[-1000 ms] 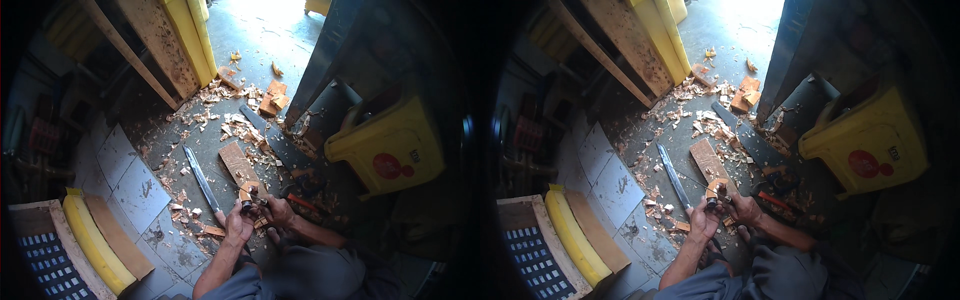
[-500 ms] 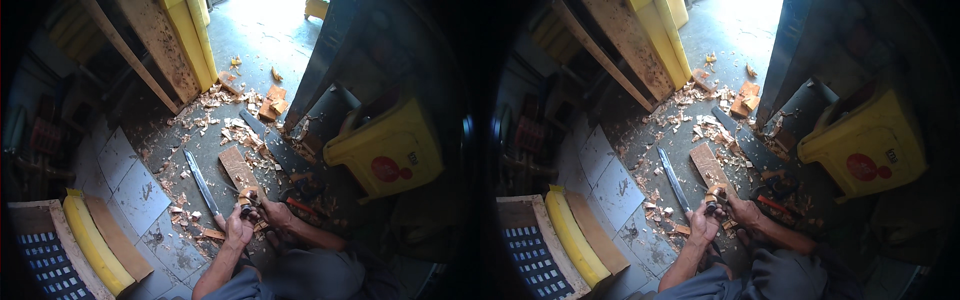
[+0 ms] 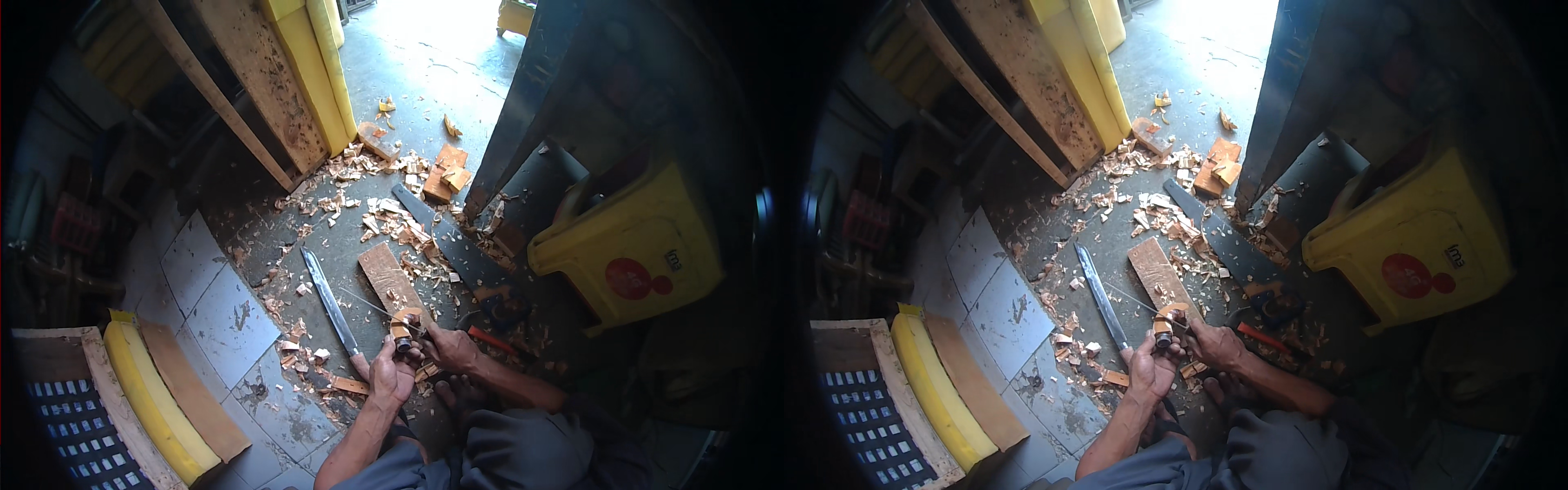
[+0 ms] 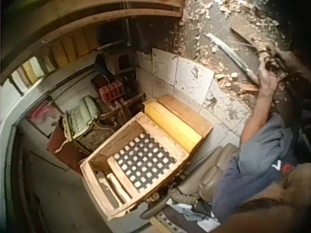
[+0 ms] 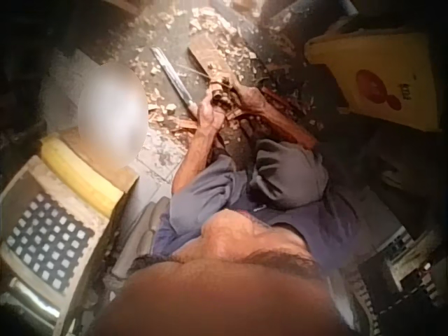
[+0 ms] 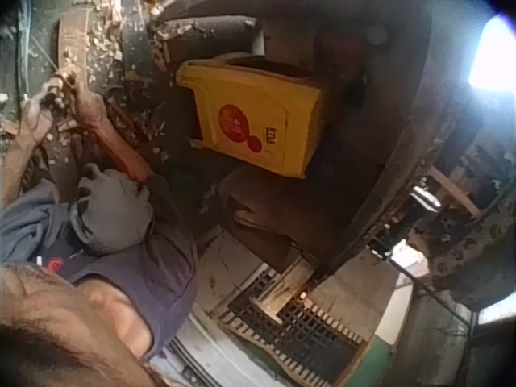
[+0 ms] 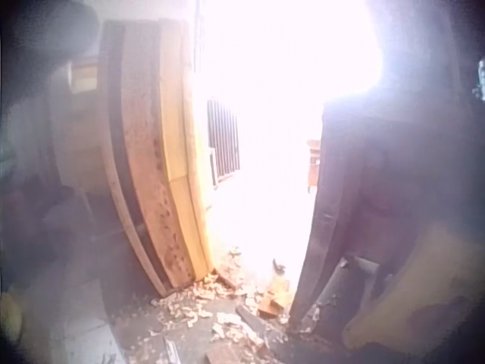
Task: The person carves a piece of wood using a knife while sitting on a stool. They use the knife to shave thin strips from the wood block, which they hold in their hands and stabilize against their legs, creating a pile of shavings on the floor.
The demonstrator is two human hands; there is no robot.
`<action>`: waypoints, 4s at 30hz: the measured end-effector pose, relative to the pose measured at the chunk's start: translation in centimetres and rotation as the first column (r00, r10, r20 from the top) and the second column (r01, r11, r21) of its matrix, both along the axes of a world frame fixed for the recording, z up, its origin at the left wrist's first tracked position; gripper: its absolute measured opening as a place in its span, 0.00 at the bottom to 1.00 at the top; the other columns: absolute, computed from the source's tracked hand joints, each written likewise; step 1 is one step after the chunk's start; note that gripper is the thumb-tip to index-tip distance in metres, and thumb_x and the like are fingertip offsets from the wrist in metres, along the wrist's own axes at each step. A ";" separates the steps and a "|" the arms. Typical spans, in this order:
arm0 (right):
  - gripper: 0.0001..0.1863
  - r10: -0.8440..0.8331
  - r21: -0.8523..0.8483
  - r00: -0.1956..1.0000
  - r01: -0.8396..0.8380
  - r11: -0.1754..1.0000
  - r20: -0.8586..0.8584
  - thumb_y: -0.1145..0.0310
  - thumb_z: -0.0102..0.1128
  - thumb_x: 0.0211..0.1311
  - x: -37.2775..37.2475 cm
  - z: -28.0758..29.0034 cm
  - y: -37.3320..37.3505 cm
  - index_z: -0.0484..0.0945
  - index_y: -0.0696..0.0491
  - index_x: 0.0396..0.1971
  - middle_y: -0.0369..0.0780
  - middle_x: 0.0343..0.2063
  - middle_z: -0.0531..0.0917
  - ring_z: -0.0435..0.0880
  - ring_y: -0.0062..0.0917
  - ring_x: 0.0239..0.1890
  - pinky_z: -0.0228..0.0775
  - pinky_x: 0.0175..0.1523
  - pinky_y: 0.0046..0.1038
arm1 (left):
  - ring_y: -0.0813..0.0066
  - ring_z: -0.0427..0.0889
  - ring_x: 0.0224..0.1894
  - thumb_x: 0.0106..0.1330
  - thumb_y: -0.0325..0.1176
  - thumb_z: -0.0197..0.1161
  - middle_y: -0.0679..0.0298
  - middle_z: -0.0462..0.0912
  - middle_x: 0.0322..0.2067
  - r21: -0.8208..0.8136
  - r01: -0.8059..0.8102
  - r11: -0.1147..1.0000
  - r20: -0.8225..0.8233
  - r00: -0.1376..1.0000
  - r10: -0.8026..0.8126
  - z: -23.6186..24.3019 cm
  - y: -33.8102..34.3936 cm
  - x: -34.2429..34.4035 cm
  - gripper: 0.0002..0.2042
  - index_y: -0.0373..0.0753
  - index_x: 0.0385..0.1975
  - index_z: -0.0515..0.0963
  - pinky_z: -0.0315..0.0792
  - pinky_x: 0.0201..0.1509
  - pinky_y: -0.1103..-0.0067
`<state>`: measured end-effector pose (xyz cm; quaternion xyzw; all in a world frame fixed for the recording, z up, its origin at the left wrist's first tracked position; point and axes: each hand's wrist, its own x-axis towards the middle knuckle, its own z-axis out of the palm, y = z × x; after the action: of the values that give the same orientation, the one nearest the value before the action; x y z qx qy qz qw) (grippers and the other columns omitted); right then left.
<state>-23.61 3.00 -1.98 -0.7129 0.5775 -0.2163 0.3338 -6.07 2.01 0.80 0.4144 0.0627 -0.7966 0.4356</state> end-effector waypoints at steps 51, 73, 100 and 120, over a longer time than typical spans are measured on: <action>0.21 -0.226 0.601 0.956 0.071 0.796 0.187 0.52 0.51 0.71 -0.4 0.1 -3.2 0.71 0.55 0.50 0.59 0.30 0.82 0.83 0.57 0.37 0.72 0.42 0.49 | 0.63 0.87 0.38 0.76 0.39 0.52 0.46 0.83 0.45 -0.470 0.505 0.724 0.724 0.690 -0.011 -0.1 -0.5 2.5 0.21 0.40 0.64 0.63 0.81 0.41 0.71; 0.16 -0.238 0.131 0.944 0.213 0.968 0.229 0.62 0.56 0.70 0.8 3.0 -1.0 0.70 0.56 0.49 0.57 0.25 0.82 0.84 0.55 0.30 0.74 0.32 0.51 | 0.44 0.82 0.33 0.59 0.35 0.72 0.48 0.81 0.29 -0.155 0.779 0.608 0.951 -0.048 0.304 2.3 -3.5 1.6 0.14 0.34 0.33 0.75 0.75 0.37 0.61; 0.15 -0.098 0.271 0.995 0.089 0.958 0.019 0.63 0.57 0.69 0.8 2.7 -1.6 0.67 0.56 0.46 0.58 0.27 0.81 0.83 0.57 0.31 0.74 0.31 0.52 | 0.44 0.83 0.34 0.60 0.33 0.71 0.47 0.82 0.30 -0.170 0.759 0.629 0.971 0.019 0.239 3.3 -4.1 0.8 0.12 0.33 0.33 0.76 0.76 0.37 0.62; 0.18 -0.132 0.149 0.975 0.106 0.983 0.178 0.66 0.59 0.67 1.3 2.3 -2.0 0.68 0.60 0.51 0.58 0.25 0.81 0.84 0.55 0.28 0.74 0.30 0.50 | 0.44 0.83 0.34 0.61 0.35 0.71 0.47 0.82 0.29 -0.178 0.760 0.625 0.972 0.036 0.233 3.0 -4.3 1.2 0.13 0.33 0.33 0.75 0.75 0.37 0.63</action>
<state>-22.26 1.01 0.28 -0.6285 0.5989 -0.2612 0.4219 -4.83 -2.27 3.83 0.6301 -0.6376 -0.3320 0.2937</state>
